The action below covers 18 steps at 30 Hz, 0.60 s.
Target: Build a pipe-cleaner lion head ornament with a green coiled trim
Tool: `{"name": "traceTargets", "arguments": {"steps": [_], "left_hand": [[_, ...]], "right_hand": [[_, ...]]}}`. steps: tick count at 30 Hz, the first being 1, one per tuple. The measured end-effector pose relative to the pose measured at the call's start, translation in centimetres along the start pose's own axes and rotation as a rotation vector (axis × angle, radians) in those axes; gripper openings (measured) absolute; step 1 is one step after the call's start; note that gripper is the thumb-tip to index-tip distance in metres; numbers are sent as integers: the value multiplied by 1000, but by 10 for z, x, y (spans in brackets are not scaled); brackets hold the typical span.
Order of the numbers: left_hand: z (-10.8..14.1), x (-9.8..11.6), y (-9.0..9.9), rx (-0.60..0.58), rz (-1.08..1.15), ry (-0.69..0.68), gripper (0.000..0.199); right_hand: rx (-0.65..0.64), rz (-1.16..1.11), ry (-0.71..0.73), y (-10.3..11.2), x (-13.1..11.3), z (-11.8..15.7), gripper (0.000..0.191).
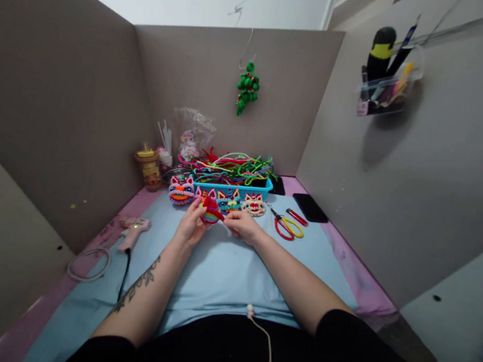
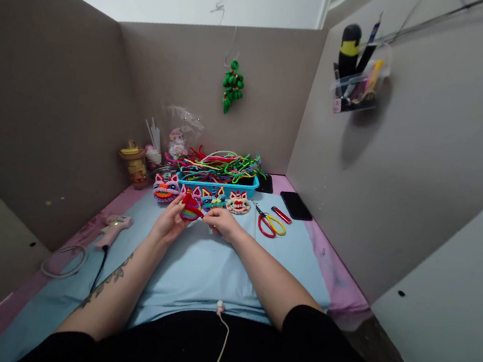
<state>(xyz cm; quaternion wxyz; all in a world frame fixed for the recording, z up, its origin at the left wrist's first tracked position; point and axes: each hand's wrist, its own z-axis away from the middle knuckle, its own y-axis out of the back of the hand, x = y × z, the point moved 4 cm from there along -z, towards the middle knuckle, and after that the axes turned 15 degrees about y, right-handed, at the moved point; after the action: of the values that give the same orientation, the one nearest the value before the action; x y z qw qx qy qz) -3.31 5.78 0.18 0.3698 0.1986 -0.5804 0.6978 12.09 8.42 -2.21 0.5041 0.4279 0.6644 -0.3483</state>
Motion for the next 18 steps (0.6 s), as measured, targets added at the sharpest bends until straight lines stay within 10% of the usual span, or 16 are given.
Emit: {"name": "traceTargets", "arguments": {"steps": [18], "left_hand": [[-1, -2, -1, -18, 9, 10, 51]], "right_hand": [[25, -228, -50, -9, -7, 5, 20]]}}
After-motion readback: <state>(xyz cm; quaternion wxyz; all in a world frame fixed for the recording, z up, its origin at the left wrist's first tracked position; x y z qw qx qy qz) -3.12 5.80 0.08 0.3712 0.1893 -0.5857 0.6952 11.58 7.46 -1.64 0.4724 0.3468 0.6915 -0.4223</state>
